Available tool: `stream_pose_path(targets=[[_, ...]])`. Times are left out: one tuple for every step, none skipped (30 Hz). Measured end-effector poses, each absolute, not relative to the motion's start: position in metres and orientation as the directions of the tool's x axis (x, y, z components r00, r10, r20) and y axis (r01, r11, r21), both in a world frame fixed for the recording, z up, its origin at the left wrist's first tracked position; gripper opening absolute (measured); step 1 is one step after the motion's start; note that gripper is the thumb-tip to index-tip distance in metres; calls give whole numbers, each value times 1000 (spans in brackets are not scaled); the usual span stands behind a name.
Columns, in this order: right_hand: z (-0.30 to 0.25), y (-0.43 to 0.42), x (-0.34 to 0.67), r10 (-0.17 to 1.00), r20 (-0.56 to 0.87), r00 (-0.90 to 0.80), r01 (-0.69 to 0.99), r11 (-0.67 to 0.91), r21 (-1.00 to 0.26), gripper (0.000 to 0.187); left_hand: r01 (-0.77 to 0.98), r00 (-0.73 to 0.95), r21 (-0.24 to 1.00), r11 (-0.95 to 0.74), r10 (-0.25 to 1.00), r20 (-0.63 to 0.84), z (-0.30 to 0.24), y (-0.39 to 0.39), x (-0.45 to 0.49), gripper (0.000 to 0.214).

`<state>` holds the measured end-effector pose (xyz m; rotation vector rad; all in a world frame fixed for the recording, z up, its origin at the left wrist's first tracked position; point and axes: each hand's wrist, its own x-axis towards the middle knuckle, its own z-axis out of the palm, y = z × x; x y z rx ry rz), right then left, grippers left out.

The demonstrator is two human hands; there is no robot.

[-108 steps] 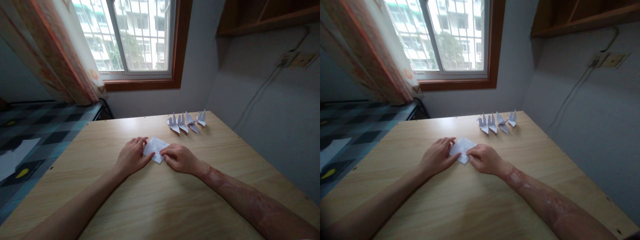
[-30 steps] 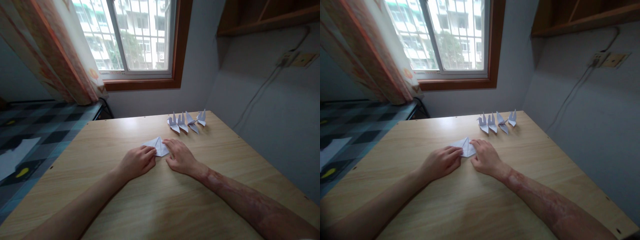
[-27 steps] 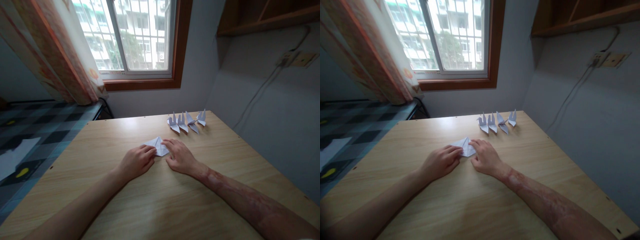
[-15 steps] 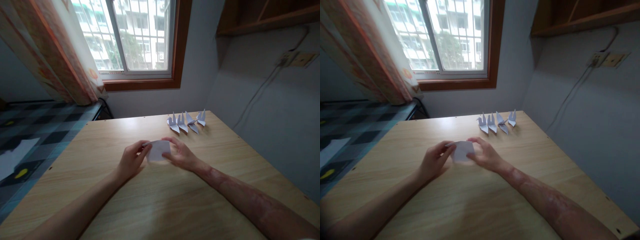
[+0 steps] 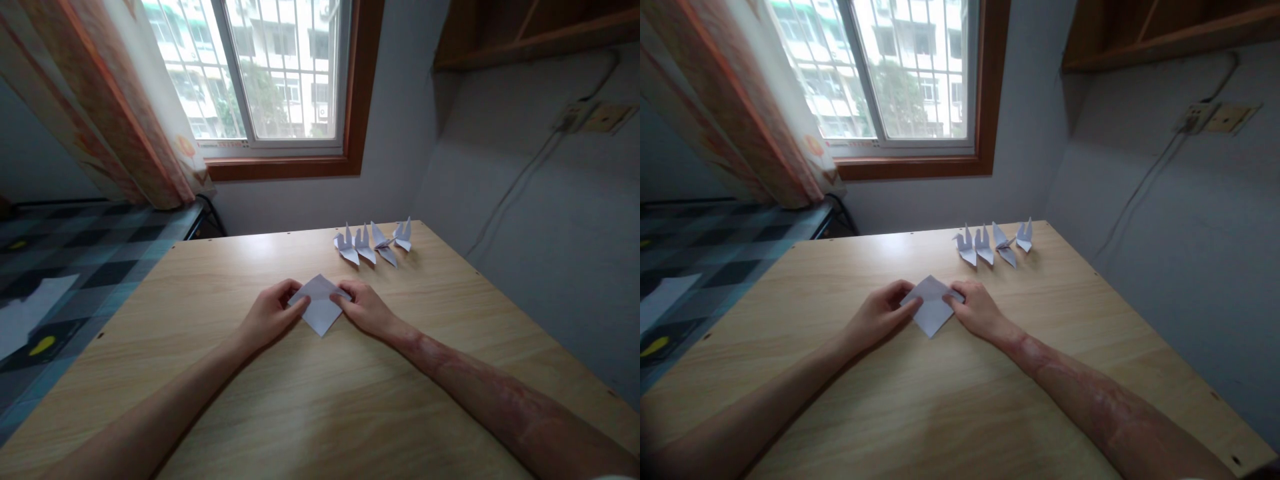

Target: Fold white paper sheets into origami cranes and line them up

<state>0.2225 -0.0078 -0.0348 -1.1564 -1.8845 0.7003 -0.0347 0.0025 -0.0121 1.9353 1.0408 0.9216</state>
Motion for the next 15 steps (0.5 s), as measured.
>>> stream_pose_path(targets=[[-34, -8, 223, 897, 356, -262, 504, 442, -742, 19, 379, 418, 819, -431, 869, 265, -13, 4, -35, 25], [-34, -8, 223, 892, 371, -260, 533, 453, -715, 19, 414, 421, 781, -468, 859, 292, -14, 5, -36, 24], [-35, -8, 223, 886, 386, -258, 546, 463, -698, 19, 446, 421, 741, -502, 848, 321, -14, 6, -37, 23], [-35, -7, 223, 879, 402, -256, 548, 474, -689, 17, 471, 419, 704, -532, 837, 352, -14, 7, -37, 21], [-36, -7, 223, 873, 415, -257, 543, 486, -685, 15, 484, 418, 675, -558, 824, 381, -14, 7, -38, 20], [-37, -7, 223, 866, 427, -259, 536, 497, -683, 12, 484, 420, 657, -577, 812, 405, -14, 7, -38, 19], [-39, -6, 223, 861, 436, -262, 529, 506, -681, 11, 475, 427, 653, -590, 804, 415, -13, 7, -38, 20], [-39, -6, 224, 856, 443, -267, 524, 515, -678, 10, 456, 442, 665, -592, 799, 409, -13, 6, -38, 22], [-40, -5, 224, 852, 448, -272, 521, 522, -676, 10, 426, 462, 693, -581, 799, 386, -12, 6, -37, 23], [-40, -5, 224, 849, 451, -274, 519, 526, -674, 9, 391, 484, 735, -554, 803, 348, -11, 5, -37, 24], [-40, -5, 224, 849, 452, -275, 517, 527, -675, 8, 355, 502, 781, -514, 810, 305, -11, 4, -36, 24], [-40, -5, 224, 850, 450, -275, 515, 525, -677, 6, 321, 509, 824, -467, 819, 266, -10, 3, -35, 24], [-39, -6, 224, 851, 447, -276, 512, 524, -681, 6, 293, 511, 857, -423, 827, 233, -10, 2, -35, 26], [-39, -6, 224, 852, 443, -280, 508, 523, -684, 9, 274, 508, 879, -389, 835, 211, -9, 2, -34, 27], [-39, -6, 224, 851, 439, -286, 505, 524, -686, 13, 269, 504, 889, -371, 840, 198, -9, 1, -34, 29]])
